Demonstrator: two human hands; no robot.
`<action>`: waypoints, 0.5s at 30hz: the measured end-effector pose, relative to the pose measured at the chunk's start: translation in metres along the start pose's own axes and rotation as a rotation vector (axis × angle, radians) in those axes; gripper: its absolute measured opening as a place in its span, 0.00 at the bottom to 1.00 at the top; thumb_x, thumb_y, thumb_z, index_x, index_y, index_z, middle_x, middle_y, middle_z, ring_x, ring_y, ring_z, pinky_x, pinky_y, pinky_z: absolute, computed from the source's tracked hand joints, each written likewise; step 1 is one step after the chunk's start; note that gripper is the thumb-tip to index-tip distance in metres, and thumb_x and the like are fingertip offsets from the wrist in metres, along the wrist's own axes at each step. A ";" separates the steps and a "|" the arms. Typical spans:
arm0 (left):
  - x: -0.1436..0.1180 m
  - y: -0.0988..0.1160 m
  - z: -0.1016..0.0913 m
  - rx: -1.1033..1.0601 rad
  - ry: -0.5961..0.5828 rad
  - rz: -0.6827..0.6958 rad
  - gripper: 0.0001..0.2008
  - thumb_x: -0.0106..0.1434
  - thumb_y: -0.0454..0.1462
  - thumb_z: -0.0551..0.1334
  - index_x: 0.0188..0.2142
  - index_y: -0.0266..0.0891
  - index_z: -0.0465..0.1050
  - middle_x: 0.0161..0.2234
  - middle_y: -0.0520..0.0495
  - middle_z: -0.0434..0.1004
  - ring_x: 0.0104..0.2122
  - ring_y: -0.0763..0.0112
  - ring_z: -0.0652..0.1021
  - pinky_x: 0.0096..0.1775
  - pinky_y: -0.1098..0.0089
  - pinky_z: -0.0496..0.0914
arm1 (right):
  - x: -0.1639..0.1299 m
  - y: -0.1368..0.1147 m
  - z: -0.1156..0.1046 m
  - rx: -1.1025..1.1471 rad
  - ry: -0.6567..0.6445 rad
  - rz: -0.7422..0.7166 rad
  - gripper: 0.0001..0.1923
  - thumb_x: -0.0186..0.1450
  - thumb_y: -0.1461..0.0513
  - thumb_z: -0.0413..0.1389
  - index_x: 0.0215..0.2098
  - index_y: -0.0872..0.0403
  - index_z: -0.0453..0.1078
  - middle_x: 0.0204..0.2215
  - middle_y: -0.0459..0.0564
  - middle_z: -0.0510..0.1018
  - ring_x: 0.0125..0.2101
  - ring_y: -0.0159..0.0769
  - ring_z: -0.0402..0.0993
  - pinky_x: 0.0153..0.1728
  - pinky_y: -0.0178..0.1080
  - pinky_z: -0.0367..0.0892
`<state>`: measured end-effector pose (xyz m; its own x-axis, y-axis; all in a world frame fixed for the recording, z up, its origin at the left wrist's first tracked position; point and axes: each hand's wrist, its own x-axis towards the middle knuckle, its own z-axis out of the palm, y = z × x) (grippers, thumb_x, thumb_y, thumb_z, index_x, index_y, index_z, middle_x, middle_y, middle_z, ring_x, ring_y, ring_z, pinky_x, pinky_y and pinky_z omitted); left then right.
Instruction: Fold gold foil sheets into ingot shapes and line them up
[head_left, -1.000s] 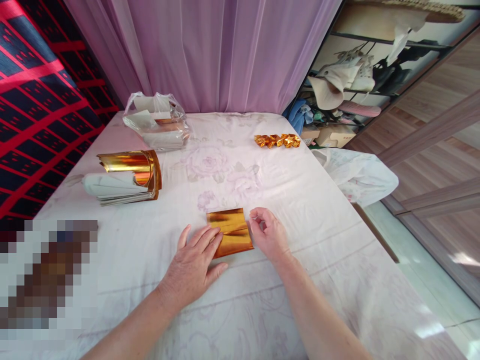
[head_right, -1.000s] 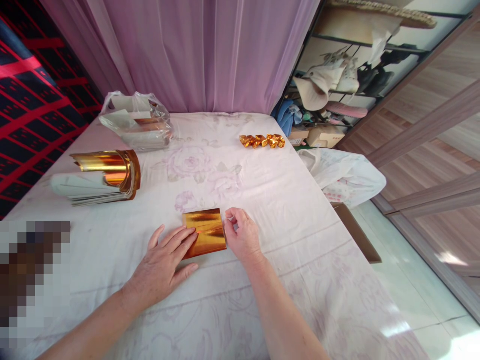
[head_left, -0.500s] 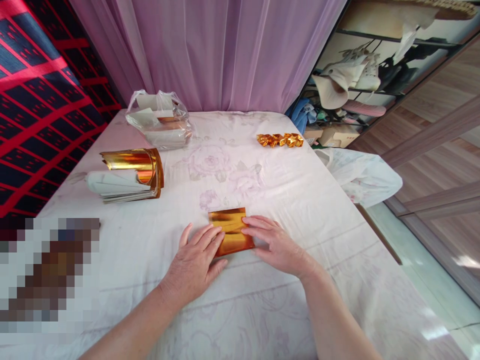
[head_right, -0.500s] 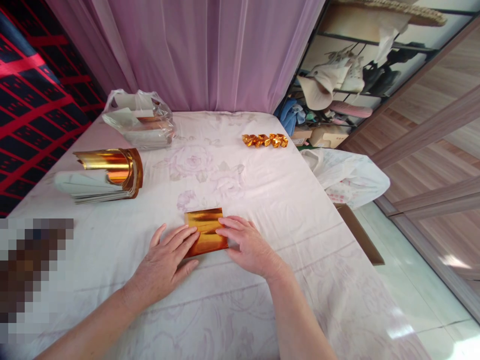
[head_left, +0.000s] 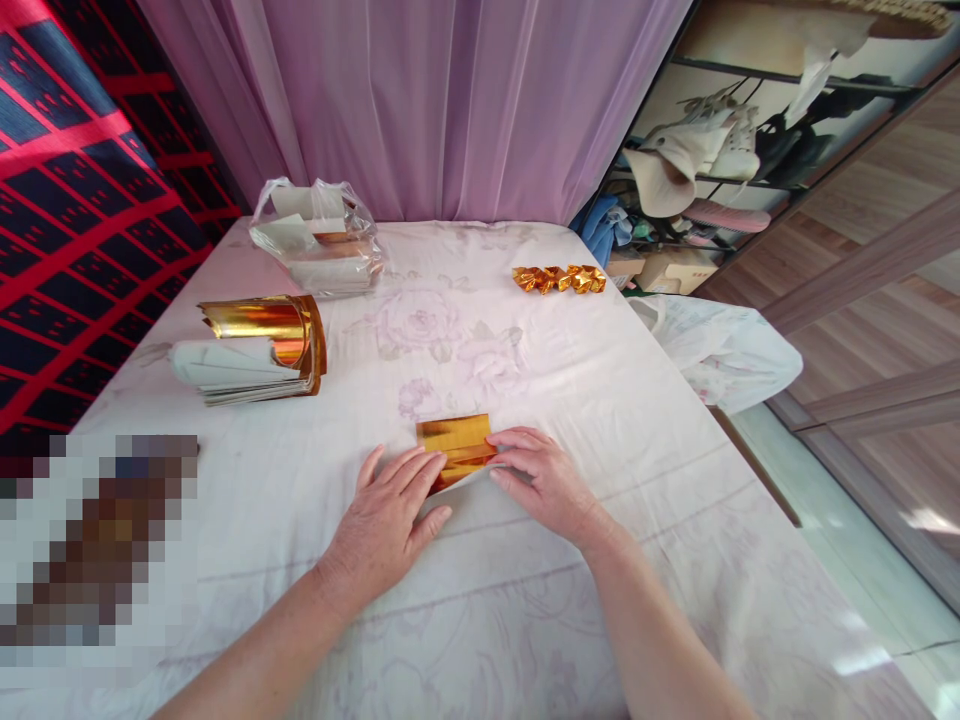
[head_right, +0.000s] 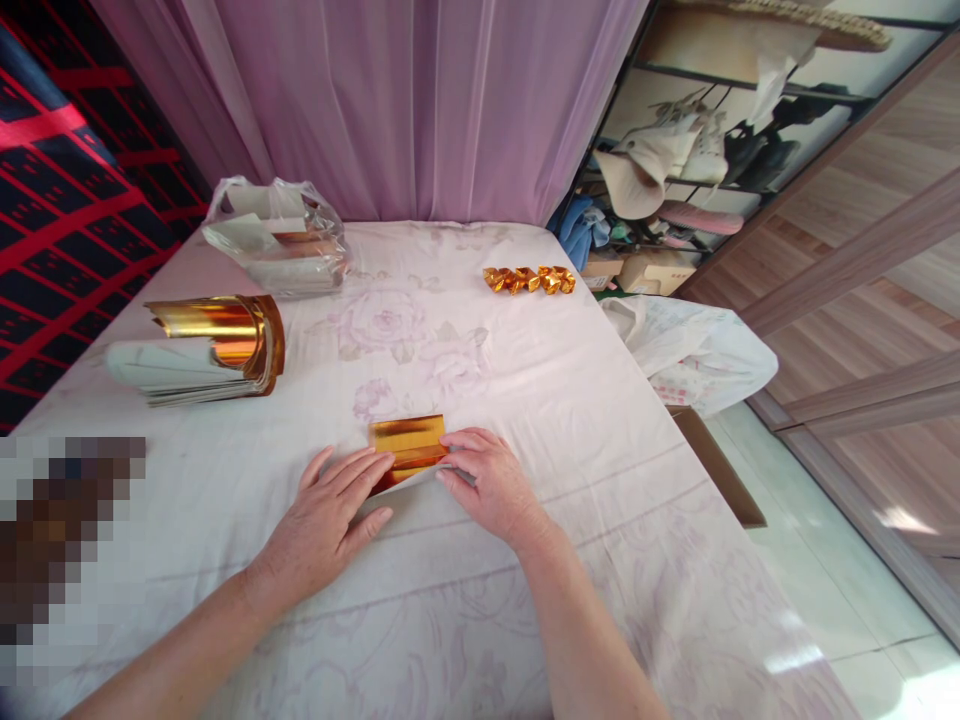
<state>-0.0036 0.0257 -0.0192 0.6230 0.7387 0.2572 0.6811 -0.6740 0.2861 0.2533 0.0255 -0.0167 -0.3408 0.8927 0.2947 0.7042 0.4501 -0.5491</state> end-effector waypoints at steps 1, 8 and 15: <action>0.000 0.000 0.000 -0.007 0.000 -0.006 0.24 0.73 0.46 0.50 0.64 0.39 0.59 0.56 0.40 0.75 0.58 0.59 0.72 0.64 0.49 0.52 | 0.000 0.000 0.002 -0.007 0.015 0.007 0.07 0.67 0.63 0.56 0.37 0.50 0.78 0.46 0.51 0.81 0.47 0.42 0.74 0.48 0.48 0.71; -0.003 0.000 0.003 -0.024 0.096 0.033 0.33 0.73 0.42 0.50 0.71 0.38 0.34 0.56 0.39 0.75 0.58 0.58 0.71 0.62 0.48 0.54 | 0.001 -0.001 0.007 -0.031 0.080 0.022 0.09 0.67 0.62 0.56 0.31 0.51 0.75 0.43 0.51 0.81 0.43 0.41 0.75 0.45 0.47 0.71; -0.001 0.005 -0.002 0.069 0.003 0.057 0.24 0.71 0.44 0.54 0.64 0.45 0.61 0.58 0.40 0.72 0.59 0.55 0.68 0.63 0.46 0.52 | 0.003 -0.004 0.011 -0.049 0.116 0.075 0.09 0.67 0.62 0.55 0.28 0.50 0.73 0.41 0.50 0.81 0.43 0.41 0.74 0.46 0.46 0.70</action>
<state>-0.0015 0.0210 -0.0165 0.6606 0.6991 0.2738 0.6695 -0.7135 0.2064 0.2422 0.0265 -0.0222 -0.2137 0.9144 0.3438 0.7559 0.3777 -0.5348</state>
